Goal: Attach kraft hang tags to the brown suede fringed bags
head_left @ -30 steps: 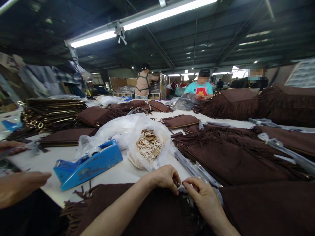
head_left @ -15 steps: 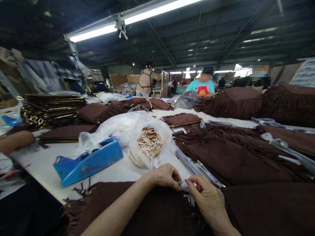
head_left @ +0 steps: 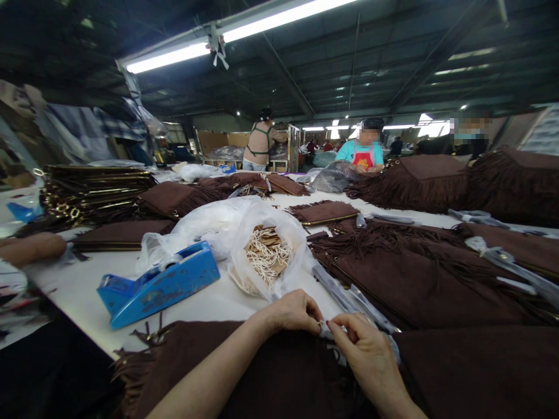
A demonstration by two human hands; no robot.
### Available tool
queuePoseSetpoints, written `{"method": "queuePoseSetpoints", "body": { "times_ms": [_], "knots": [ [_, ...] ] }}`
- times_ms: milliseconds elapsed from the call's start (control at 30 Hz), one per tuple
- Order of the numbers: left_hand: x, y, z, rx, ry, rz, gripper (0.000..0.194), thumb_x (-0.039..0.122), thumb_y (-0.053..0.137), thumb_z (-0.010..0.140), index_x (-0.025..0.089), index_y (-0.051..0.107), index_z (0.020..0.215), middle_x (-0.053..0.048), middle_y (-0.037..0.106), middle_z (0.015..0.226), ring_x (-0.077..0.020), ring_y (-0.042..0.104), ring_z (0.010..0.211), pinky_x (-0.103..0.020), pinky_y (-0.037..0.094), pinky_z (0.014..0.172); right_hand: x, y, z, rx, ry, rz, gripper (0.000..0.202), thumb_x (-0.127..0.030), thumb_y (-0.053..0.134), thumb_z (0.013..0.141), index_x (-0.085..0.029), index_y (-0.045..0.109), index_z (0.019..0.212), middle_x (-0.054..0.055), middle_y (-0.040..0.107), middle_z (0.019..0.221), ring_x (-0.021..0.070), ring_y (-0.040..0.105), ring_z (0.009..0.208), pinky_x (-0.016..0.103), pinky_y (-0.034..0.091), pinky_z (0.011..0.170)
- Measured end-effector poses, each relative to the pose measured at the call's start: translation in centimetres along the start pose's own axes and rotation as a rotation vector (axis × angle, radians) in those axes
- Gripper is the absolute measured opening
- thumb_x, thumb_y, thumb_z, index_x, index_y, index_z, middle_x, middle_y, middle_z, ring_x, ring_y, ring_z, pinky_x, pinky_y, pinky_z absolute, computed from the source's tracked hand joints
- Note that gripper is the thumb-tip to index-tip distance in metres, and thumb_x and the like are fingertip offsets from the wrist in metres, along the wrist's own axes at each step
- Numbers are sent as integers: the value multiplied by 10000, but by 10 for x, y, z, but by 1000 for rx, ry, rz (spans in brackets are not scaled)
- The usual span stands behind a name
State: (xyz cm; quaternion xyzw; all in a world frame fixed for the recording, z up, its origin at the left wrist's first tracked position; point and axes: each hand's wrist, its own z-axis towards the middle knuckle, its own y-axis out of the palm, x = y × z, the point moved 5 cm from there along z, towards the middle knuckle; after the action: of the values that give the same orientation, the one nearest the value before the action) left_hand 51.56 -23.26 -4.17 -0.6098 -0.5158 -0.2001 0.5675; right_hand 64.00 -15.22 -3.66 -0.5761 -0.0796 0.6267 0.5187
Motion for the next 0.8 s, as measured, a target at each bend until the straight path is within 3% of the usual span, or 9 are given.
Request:
{"method": "queuePoseSetpoints", "body": {
  "times_ms": [300, 800],
  "knots": [
    [2, 0, -2, -3, 7, -19, 320, 240, 617, 538, 115, 711, 818, 19, 565, 595, -101, 436, 565, -201, 329, 513, 5, 1, 0, -30, 66, 36, 272, -445, 486, 817, -240, 632, 714, -43, 467, 595, 128, 458, 529, 235, 319, 502],
    [2, 0, -1, -13, 25, -25, 290, 224, 628, 540, 120, 712, 797, 38, 541, 576, -95, 444, 562, -197, 321, 507, 2, 2, -1, -24, 33, 61, 268, -431, 490, 825, -241, 630, 698, -38, 487, 605, 122, 460, 538, 227, 337, 516]
  ]
}}
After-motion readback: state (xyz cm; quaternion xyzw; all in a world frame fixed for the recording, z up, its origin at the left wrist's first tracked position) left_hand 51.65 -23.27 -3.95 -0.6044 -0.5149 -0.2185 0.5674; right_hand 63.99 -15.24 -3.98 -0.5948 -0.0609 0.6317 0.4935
